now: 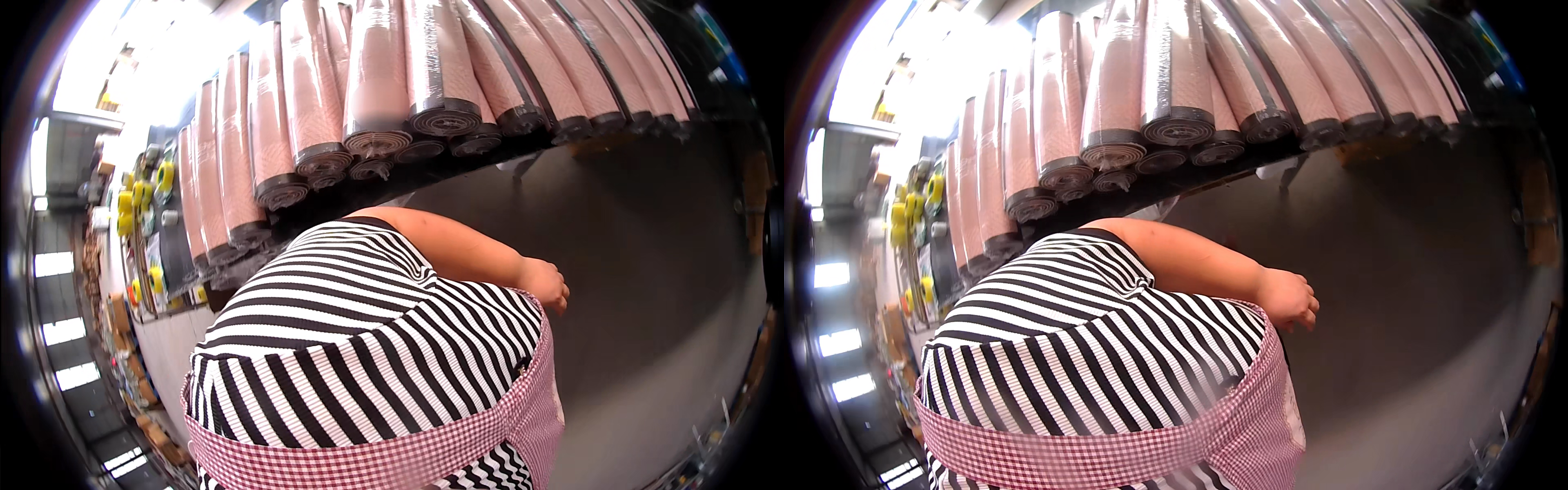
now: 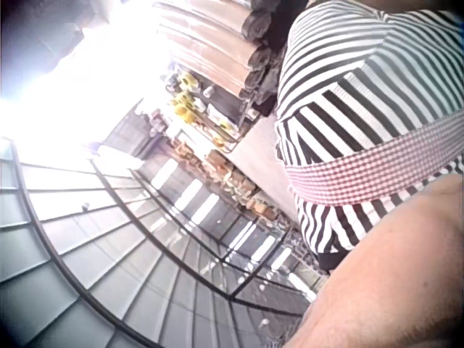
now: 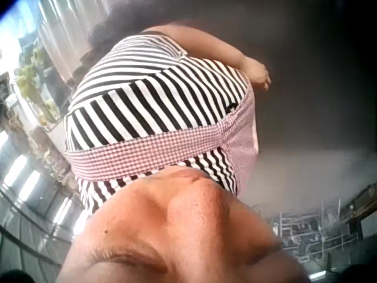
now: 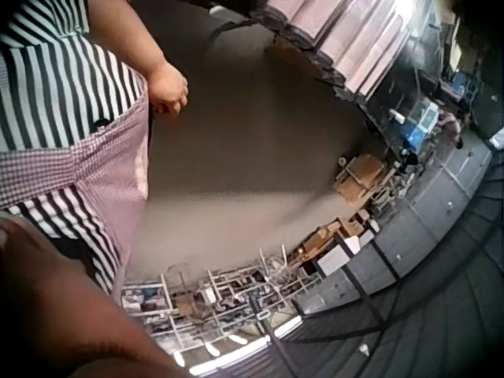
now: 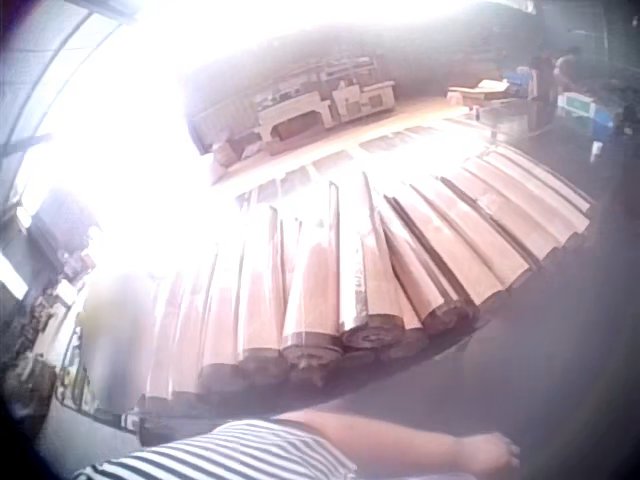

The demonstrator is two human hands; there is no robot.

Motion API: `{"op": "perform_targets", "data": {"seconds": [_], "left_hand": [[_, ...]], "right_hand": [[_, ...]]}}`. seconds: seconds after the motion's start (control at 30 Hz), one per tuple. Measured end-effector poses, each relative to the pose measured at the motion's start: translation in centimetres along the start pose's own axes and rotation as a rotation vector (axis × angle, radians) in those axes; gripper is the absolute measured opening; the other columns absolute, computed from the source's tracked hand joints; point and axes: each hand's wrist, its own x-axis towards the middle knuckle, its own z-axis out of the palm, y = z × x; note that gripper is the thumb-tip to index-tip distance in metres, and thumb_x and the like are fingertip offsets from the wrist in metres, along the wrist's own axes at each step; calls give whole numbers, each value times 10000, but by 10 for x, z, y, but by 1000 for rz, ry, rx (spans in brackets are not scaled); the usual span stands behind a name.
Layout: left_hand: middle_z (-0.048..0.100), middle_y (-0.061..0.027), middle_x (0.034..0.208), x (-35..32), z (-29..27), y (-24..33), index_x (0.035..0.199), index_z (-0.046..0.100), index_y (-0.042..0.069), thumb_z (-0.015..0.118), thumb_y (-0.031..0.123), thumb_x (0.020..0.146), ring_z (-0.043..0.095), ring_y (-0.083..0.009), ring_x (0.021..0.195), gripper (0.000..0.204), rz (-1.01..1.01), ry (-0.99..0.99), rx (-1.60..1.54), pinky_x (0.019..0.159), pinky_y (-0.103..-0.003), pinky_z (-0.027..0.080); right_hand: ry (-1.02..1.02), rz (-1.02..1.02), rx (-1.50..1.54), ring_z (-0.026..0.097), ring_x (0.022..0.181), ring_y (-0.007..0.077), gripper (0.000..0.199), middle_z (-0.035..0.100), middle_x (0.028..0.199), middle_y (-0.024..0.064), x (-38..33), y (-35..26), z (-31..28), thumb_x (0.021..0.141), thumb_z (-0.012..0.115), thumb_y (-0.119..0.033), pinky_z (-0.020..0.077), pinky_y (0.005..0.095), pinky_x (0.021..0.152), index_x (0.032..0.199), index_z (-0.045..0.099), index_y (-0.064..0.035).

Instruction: The person organizes and packs foam rollers, moving them between a large cardboard box and a workspace table. The person then prepares a tape dispenser by loading a roll of tape and applies tape to secure the ends of the foam rollers.

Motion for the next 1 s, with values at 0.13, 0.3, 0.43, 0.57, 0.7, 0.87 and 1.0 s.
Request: {"op": "perform_targets", "data": {"seconds": [0.13,0.3,0.43,0.57,0.7,0.87,1.0], "left_hand": [[630,-111,1127,-11,9,-30,1162,645,128,670,273,831,594,-337,1056,362,-327,264,-60,914,-464,468],[632,-139,1064,-72,40,-18,1126,655,123,654,248,843,599,-355,1032,310,-900,579,-36,909,-463,476],[663,-147,1047,-129,60,12,1066,685,107,666,215,839,636,-326,974,252,-1297,957,-35,873,-437,496],[702,-99,839,-174,63,13,1025,684,28,708,253,862,657,-195,735,279,-1320,1975,-234,680,-321,511],[676,-61,851,-189,29,-2,1053,646,10,698,257,897,637,-136,754,297,-1088,2357,-449,656,-265,497],[664,-68,859,-178,8,-28,1073,623,13,652,238,930,621,-128,715,268,-792,2571,-704,629,-255,490],[664,-82,854,-176,16,-27,1063,625,3,603,206,952,603,-131,677,232,-656,2668,-928,609,-263,491]], "right_hand": [[-168,-99,-175,600,939,137,391,623,1104,55,119,-43,-69,931,614,-52,482,269,872,1307,528,10],[-209,-282,-477,573,848,70,404,626,1013,-8,172,-213,-108,935,609,-149,459,236,712,1323,526,-71],[-220,-412,-519,563,839,47,378,609,1027,-33,221,-298,-119,946,599,-155,445,207,693,1309,536,-71],[-267,-539,-520,558,871,51,362,607,1080,-17,209,-344,-63,953,594,-170,444,207,704,1299,548,-76],[-532,-632,-728,587,996,150,404,614,1147,76,183,-335,-8,929,607,-100,476,275,845,1319,530,-31],[-700,-563,-991,583,1100,208,461,601,1224,156,126,-310,35,888,650,-47,459,307,955,1329,521,-20],[-622,-482,-991,572,1137,227,492,586,1260,159,104,-299,47,873,674,-54,445,323,979,1338,513,-30]]}}
